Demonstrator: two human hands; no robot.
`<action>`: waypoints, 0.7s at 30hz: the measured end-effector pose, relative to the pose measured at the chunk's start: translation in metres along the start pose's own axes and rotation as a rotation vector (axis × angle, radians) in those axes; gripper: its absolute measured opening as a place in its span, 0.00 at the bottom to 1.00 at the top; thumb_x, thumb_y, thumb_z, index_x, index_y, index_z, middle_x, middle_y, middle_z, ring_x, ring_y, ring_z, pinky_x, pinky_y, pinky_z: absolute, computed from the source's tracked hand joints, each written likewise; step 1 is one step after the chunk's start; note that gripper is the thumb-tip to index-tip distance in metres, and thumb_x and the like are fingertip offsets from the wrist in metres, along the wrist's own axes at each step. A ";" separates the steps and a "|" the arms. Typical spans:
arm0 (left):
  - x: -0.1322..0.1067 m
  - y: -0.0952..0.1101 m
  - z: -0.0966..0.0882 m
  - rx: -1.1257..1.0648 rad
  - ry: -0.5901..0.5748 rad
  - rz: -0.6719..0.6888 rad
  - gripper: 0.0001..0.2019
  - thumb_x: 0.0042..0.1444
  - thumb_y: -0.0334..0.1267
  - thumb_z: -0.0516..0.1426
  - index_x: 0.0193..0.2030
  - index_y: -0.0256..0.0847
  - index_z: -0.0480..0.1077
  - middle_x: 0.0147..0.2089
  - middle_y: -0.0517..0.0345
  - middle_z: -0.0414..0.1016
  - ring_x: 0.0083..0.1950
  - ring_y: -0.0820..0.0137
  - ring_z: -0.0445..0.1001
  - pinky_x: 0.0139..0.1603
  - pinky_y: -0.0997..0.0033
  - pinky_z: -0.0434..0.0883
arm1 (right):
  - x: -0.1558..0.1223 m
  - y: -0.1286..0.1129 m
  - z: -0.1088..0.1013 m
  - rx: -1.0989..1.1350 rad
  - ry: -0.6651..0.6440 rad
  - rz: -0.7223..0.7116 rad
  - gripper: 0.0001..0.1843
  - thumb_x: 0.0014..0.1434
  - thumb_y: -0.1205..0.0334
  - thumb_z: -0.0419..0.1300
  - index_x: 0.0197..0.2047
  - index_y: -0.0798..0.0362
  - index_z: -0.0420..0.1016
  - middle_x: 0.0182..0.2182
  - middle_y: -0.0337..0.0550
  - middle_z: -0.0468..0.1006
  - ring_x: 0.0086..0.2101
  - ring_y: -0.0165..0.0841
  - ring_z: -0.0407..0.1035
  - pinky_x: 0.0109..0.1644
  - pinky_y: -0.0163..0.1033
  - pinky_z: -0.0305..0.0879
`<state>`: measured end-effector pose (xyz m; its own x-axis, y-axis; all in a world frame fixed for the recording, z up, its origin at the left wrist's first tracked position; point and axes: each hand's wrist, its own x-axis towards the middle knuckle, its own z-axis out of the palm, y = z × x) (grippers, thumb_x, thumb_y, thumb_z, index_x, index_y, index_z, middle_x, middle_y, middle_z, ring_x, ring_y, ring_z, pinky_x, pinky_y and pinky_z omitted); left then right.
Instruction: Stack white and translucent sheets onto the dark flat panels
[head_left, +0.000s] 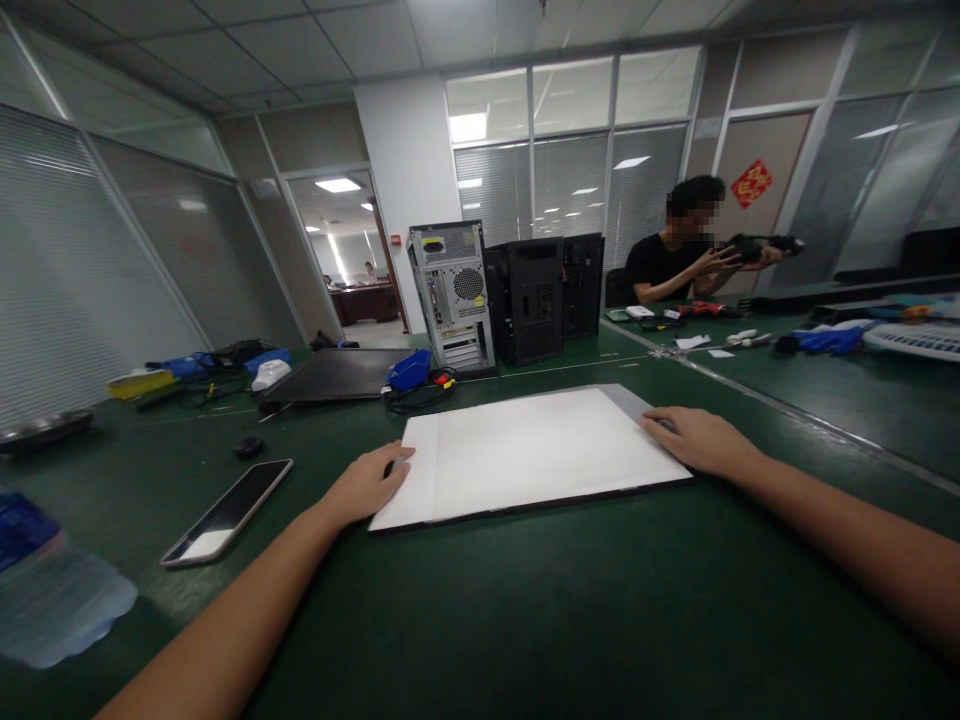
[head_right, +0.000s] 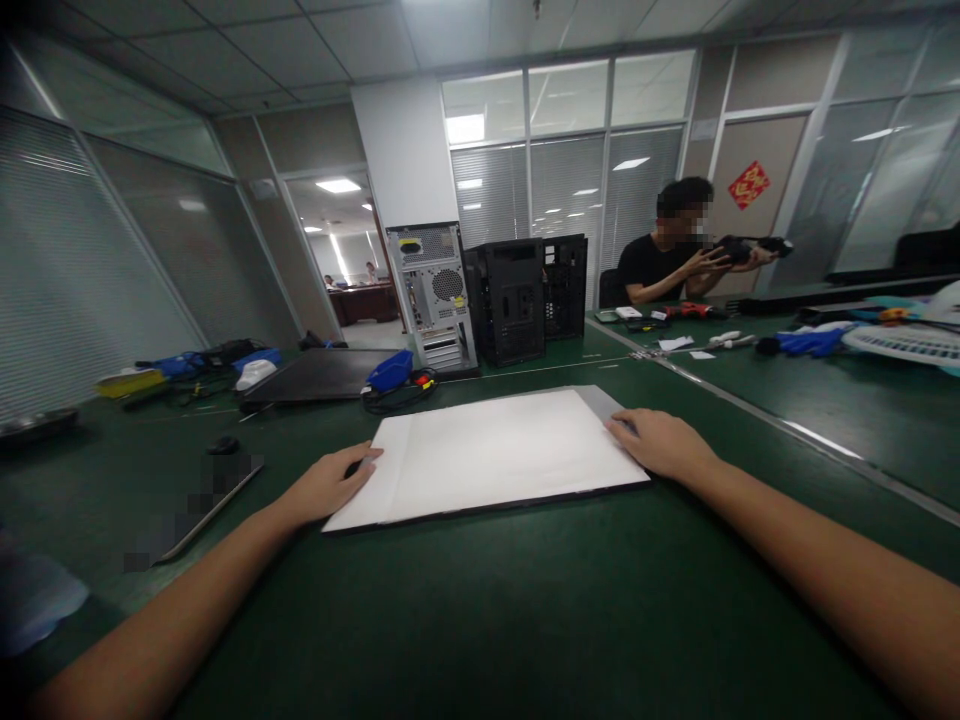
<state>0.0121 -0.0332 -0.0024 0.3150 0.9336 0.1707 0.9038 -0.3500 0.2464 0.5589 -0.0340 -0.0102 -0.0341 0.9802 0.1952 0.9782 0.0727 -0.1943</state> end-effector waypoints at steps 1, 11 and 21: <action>0.000 0.000 0.000 0.000 0.001 -0.001 0.29 0.60 0.54 0.44 0.60 0.41 0.68 0.65 0.48 0.65 0.65 0.59 0.62 0.65 0.58 0.58 | 0.000 -0.001 -0.001 0.004 0.001 -0.003 0.37 0.59 0.34 0.40 0.58 0.48 0.70 0.53 0.48 0.73 0.48 0.45 0.69 0.51 0.51 0.65; 0.000 0.002 0.001 -0.001 0.002 0.015 0.30 0.61 0.54 0.42 0.60 0.38 0.68 0.64 0.47 0.66 0.66 0.60 0.62 0.65 0.59 0.57 | -0.001 -0.006 -0.003 0.032 0.010 -0.021 0.35 0.61 0.37 0.38 0.52 0.50 0.75 0.46 0.49 0.77 0.43 0.43 0.71 0.47 0.47 0.66; 0.000 0.003 0.001 -0.016 -0.001 -0.021 0.32 0.60 0.57 0.42 0.62 0.39 0.66 0.66 0.47 0.64 0.65 0.57 0.63 0.65 0.57 0.58 | -0.004 -0.013 -0.006 0.050 0.027 -0.093 0.33 0.62 0.37 0.39 0.50 0.48 0.76 0.48 0.45 0.77 0.45 0.41 0.71 0.50 0.46 0.65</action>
<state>0.0147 -0.0341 -0.0024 0.2963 0.9408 0.1643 0.9055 -0.3315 0.2650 0.5479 -0.0398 -0.0026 -0.1184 0.9635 0.2402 0.9597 0.1731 -0.2213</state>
